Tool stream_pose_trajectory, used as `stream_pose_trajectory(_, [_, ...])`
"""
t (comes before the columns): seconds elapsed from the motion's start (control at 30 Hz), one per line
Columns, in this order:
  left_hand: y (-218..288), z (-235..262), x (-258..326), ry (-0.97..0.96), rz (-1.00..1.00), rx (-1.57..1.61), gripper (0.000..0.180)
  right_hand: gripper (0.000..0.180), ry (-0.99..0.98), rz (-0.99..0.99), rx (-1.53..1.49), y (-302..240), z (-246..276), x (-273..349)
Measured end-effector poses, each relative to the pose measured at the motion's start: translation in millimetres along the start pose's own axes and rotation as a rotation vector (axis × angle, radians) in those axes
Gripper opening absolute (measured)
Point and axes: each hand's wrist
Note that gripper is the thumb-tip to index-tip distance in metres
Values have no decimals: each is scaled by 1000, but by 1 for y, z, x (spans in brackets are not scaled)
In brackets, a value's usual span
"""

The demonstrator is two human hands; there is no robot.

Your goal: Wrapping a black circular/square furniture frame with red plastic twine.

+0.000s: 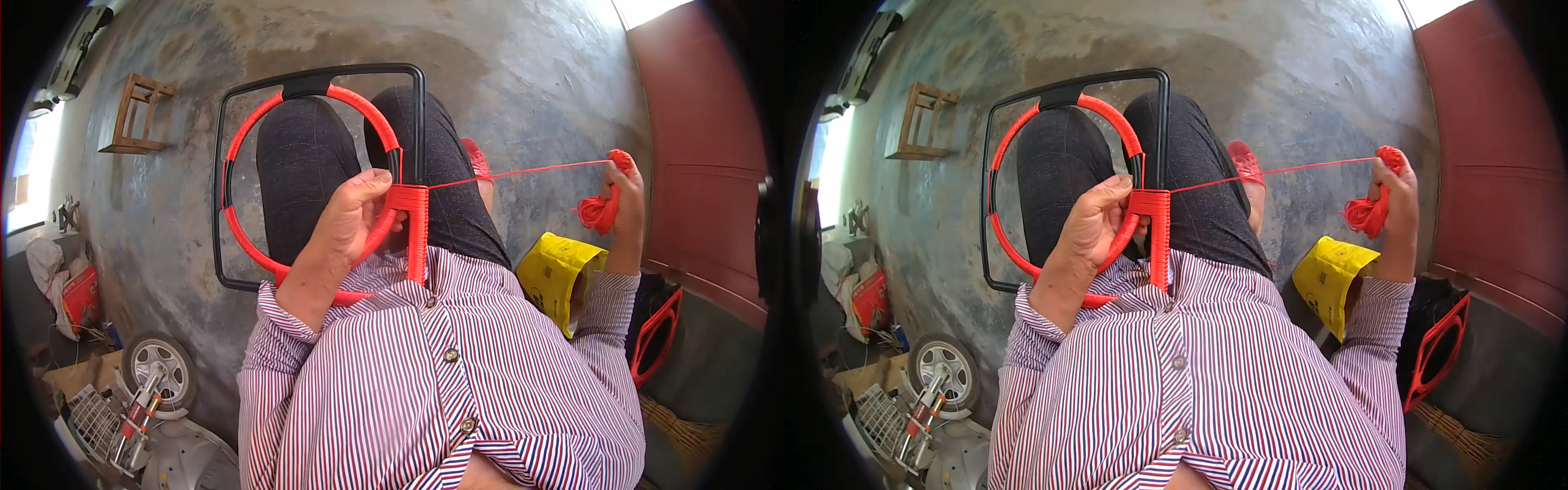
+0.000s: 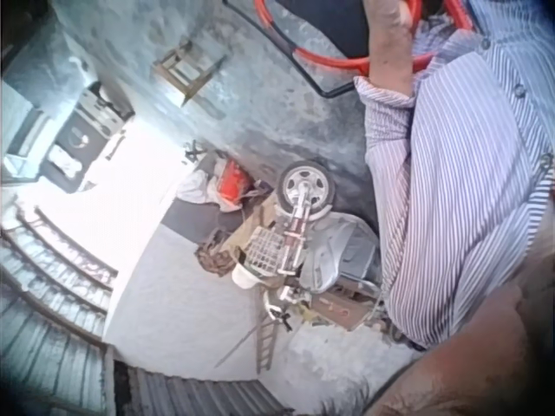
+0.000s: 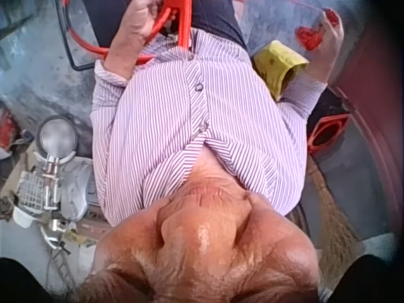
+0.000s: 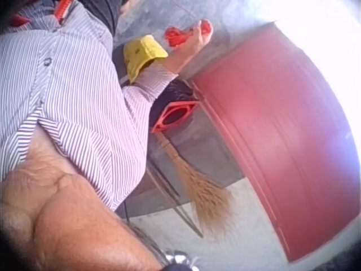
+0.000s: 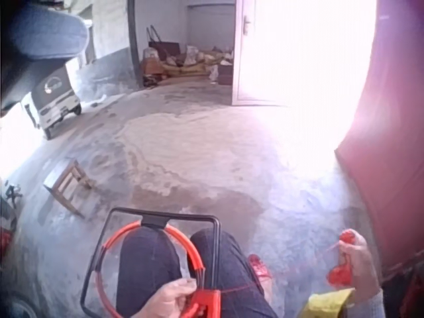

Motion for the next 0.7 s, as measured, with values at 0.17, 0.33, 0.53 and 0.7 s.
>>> stream_pose_trajectory(0.17, [2, -3, 3, 32, 6, -23, 17, 20, 4, 397, 1237, 37, 9, -1])
stream_pose_trajectory(0.33, [-2, -1, 5, 26, -13, -5, 18, 21, 84, 288, 1411, 108, 67, -4])
stream_pose_trajectory(0.53, [-1, -4, 0, 3, -6, -38, 19, 25, 275, -248, 643, 178, 119, -5])
stream_pose_trajectory(0.7, [-1, -4, -2, -2, -5, -60, 21, 24, 125, -232, 122, 112, 20, -3])
Point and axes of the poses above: each hand's wrist, its own x-axis away from the middle knuckle, its own z-axis out of the back of the hand, y = z × x, and after that the axes turned 7 degrees about y, right-handed
